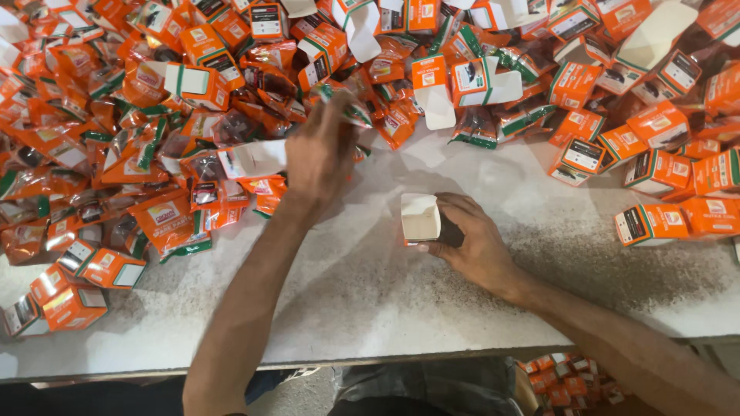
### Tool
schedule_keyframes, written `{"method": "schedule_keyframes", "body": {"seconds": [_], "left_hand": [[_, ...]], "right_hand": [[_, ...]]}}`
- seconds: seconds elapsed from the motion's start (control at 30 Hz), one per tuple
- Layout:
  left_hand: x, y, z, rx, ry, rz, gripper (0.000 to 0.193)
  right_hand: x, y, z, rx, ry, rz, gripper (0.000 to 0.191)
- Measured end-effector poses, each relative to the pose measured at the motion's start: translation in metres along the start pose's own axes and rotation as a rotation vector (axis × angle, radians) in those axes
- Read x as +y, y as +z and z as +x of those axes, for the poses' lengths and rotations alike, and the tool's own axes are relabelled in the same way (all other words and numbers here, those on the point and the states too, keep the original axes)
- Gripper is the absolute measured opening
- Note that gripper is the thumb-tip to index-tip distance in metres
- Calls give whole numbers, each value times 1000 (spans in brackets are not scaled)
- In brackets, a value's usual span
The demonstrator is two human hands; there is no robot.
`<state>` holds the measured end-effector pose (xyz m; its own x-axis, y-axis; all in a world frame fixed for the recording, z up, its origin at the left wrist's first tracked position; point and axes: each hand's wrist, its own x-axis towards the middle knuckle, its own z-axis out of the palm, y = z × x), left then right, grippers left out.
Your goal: The person packs small orange-wrapped product packets into small white cardboard boxes at a table covered with piles of packaged goods. They pick up a box, insert packets, fold the box flaps closed, and set the finished box aside, repeating the cycle.
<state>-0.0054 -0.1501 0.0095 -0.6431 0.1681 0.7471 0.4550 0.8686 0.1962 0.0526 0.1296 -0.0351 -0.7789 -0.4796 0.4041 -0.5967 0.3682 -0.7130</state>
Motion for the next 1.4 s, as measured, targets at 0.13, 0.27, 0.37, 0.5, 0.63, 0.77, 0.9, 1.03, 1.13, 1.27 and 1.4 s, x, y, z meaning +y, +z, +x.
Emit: {"method": "schedule_keyframes", "body": {"seconds": [0.13,0.27,0.37,0.5,0.63,0.77,0.9,1.03,1.13,1.27,1.4], "left_hand": [[50,-22,-36,115,49,-325,48],[86,-15,-67,-15,342,-484,50],[91,-8,-74,-148,257,-360,51],[95,-8,-74,-195,115,-314,47],[101,-13,-73,-214,152,-365,42],[106,-16,-69,-102,73,-217,29],[115,-8,-65,-107,-108,-276,19],[113,13,-68,-277,-667,-613,53],[92,31,-71,-357,-771,-841,50],[78,48,-74,-443,-786,-1013,37],[81,42,-76,-402,-722,-1111,39]], "right_hand": [[5,0,0,-14,76,-33,62],[5,0,0,-24,8,-62,45],[2,-2,1,4,-7,-67,53],[-4,-3,2,-26,5,-21,52],[-7,-3,0,21,-60,-43,59],[-10,-1,-1,-1,-19,-96,64],[-14,-2,-1,-11,-63,-99,59],[-15,0,0,29,-63,-137,56],[-12,3,-1,19,-55,-127,61],[-9,6,-5,64,120,62,65],[-8,6,-9,60,-57,-83,53]]}}
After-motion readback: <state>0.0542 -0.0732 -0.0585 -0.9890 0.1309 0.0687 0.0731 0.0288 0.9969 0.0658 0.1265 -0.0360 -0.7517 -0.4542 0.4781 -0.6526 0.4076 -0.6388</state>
